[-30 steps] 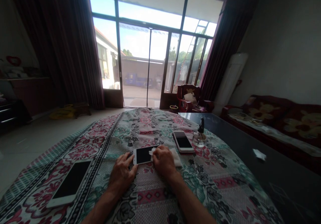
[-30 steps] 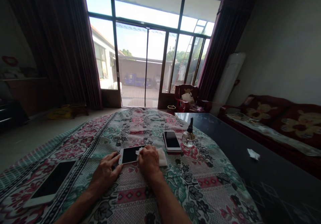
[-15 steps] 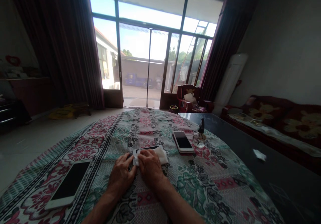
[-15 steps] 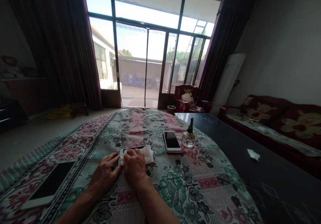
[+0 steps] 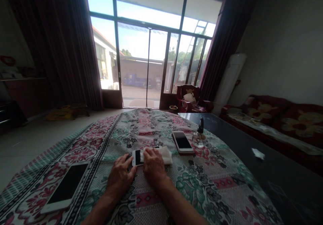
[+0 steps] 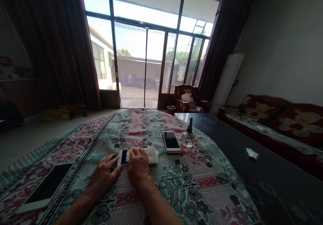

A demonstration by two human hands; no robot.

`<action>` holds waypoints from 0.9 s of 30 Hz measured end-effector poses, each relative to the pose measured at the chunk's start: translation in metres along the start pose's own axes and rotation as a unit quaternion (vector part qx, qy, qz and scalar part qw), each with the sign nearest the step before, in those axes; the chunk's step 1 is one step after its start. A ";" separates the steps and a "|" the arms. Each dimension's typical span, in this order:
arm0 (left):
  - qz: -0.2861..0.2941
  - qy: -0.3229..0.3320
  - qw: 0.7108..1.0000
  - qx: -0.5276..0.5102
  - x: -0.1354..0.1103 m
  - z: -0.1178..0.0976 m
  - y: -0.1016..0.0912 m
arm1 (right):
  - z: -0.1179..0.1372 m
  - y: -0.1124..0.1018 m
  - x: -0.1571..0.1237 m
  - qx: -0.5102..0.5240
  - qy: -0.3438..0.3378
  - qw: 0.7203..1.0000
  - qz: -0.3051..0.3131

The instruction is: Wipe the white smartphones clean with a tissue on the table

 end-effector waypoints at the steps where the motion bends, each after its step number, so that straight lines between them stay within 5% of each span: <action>1: 0.000 0.002 1.000 -0.001 0.000 0.000 0.000 | 0.007 0.003 0.000 0.012 -0.022 1.000 0.010; 5: 0.007 0.007 1.000 -0.004 0.000 0.001 0.001 | 0.015 0.007 0.005 0.032 -0.046 0.998 0.022; 14: 0.015 0.000 1.000 0.006 0.000 -0.001 -0.002 | -0.047 -0.009 0.011 -0.022 0.099 0.994 -0.040; 22: 0.027 0.001 0.999 0.021 -0.001 -0.006 -0.007 | -0.054 -0.011 0.006 -0.030 0.053 0.998 -0.018; 27: 0.041 0.002 0.999 0.026 -0.003 -0.008 -0.010 | -0.047 -0.025 -0.021 -0.009 0.036 0.999 0.004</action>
Point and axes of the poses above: each hand's wrist, its own x-axis towards the middle knuckle, its own y-axis out of the palm, z = x × y, the point moved 2 cm from there along x, towards the middle knuckle, and after that the axes turned 8 degrees about z, right-handed, at the moved point
